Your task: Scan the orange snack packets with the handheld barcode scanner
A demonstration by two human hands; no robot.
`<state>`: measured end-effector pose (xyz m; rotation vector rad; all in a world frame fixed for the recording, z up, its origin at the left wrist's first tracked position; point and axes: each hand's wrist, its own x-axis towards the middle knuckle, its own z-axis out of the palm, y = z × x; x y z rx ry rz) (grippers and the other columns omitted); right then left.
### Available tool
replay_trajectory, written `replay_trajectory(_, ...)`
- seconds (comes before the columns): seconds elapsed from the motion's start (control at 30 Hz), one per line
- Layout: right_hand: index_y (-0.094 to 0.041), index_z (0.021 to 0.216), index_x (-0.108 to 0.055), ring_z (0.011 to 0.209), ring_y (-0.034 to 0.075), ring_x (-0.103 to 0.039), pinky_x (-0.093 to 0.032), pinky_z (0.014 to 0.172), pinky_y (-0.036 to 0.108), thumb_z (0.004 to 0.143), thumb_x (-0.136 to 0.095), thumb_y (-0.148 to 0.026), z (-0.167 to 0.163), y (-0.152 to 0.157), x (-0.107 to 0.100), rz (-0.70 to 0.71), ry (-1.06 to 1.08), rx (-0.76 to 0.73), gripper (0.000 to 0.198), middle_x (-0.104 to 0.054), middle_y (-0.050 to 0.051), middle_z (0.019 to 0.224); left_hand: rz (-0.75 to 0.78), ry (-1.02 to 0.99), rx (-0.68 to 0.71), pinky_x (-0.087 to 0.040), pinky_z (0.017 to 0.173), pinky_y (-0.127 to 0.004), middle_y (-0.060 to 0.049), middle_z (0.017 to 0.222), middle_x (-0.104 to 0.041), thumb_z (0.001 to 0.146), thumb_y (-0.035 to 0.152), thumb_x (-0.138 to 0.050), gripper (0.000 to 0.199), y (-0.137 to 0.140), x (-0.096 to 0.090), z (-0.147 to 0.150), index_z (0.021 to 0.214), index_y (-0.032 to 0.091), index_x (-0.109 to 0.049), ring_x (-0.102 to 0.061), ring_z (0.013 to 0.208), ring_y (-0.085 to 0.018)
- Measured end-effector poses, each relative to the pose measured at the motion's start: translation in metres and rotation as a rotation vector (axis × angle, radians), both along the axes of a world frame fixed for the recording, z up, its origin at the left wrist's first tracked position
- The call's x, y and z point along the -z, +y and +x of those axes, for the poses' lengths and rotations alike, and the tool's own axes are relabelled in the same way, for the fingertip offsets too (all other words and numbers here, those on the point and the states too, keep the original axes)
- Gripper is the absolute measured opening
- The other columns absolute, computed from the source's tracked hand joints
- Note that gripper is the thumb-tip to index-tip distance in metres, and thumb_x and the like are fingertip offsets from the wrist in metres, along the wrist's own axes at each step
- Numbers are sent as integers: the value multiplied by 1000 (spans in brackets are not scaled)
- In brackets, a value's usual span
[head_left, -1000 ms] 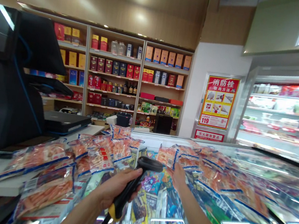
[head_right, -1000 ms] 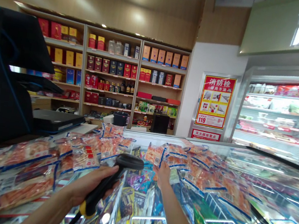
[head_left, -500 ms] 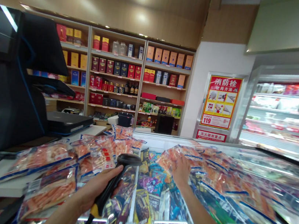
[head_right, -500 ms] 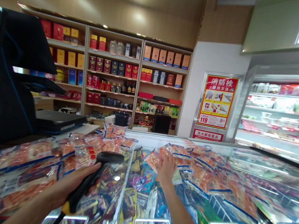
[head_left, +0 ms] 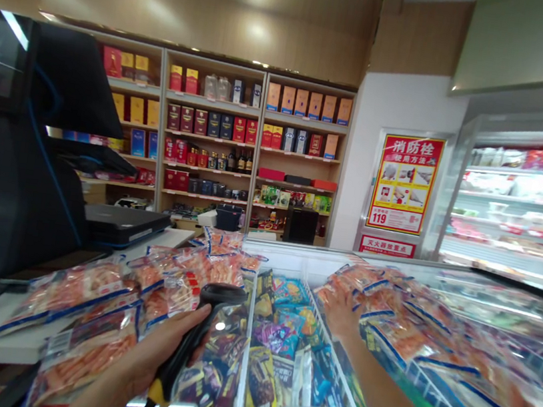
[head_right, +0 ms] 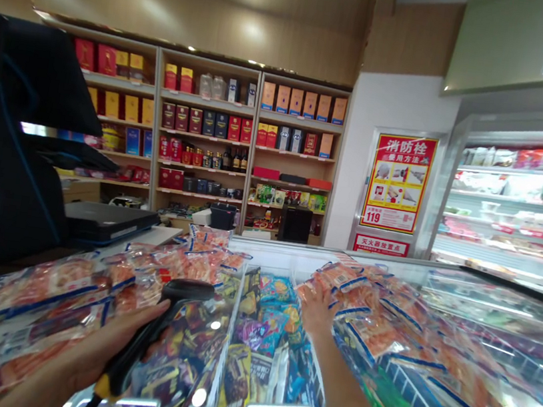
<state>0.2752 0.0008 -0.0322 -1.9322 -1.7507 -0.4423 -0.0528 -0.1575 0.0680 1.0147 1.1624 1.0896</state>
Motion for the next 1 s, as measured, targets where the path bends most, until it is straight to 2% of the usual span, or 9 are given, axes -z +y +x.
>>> replay_trajectory(0.1, -29, 113, -45, 117, 33, -22, -14, 86, 59, 76, -37, -32, 4, -3, 0, 41, -14, 27, 38, -35, 8, 128, 0, -14, -23, -36, 37, -17, 0, 51, -54, 66, 44, -53, 31, 0, 2, -5, 61, 14, -52, -45, 38, -6)
replay_trajectory(0.2, -24, 115, -44, 119, 33, -20, -17, 87, 57, 76, -38, -34, -15, -8, -3, 97, 4, 16, 41, -32, 11, 129, 9, -2, -73, -35, 36, -16, 0, 51, -54, 65, 45, -54, 31, -3, 0, -13, 61, 14, -51, -46, 38, -6)
replay_trajectory(0.3, -19, 117, -43, 119, 29, -23, -19, 90, 51, 78, -34, -36, -55, -15, -8, 58, 64, -81, 43, -34, 12, 128, 5, 13, -126, -37, 37, -17, 0, 52, -55, 64, 44, -55, 31, -5, 0, -23, 62, 15, -49, -47, 40, -7)
replay_trajectory(0.4, -20, 119, -40, 117, 24, -28, -22, 93, 42, 78, -33, -37, -104, -19, -12, -23, 137, -256, 45, -36, 9, 128, -18, 2, -180, -38, 38, -17, 0, 52, -56, 63, 43, -57, 30, -7, 1, -35, 67, 15, -49, -48, 41, -7)
replay_trajectory(0.53, -15, 117, -42, 112, 20, -37, -28, 90, 32, 79, -32, -34, -155, -10, -14, -94, 281, -391, 44, -45, 9, 121, -50, -5, -220, -37, 35, -16, 1, 53, -56, 63, 44, -57, 31, -12, 1, -49, 70, 15, -49, -48, 40, -7)
replay_trajectory(0.67, -16, 110, -49, 100, 19, -49, -34, 82, 28, 80, -31, -32, -185, 7, -18, -167, 398, -407, 38, -56, 8, 107, -43, 19, -236, -37, 35, -15, 0, 51, -55, 62, 46, -57, 33, -17, -3, -60, 64, 15, -49, -48, 39, -7)
replay_trajectory(0.87, -16, 101, -54, 90, 17, -55, -38, 72, 24, 78, -35, -27, -216, 24, -29, -207, 496, -387, 32, -62, 9, 96, -40, -2, -295, -36, 34, -16, 1, 48, -54, 57, 49, -59, 36, -18, -3, -72, 61, 15, -49, -46, 35, -6)
replay_trajectory(1.0, -17, 91, -59, 87, 17, -56, -38, 69, 23, 75, -39, -22, -223, 26, -29, -212, 508, -382, 27, -64, 8, 90, -47, 30, -268, -35, 35, -16, -1, 48, -55, 60, 50, -56, 38, -21, -2, -70, 59, 13, -51, -45, 36, -6)
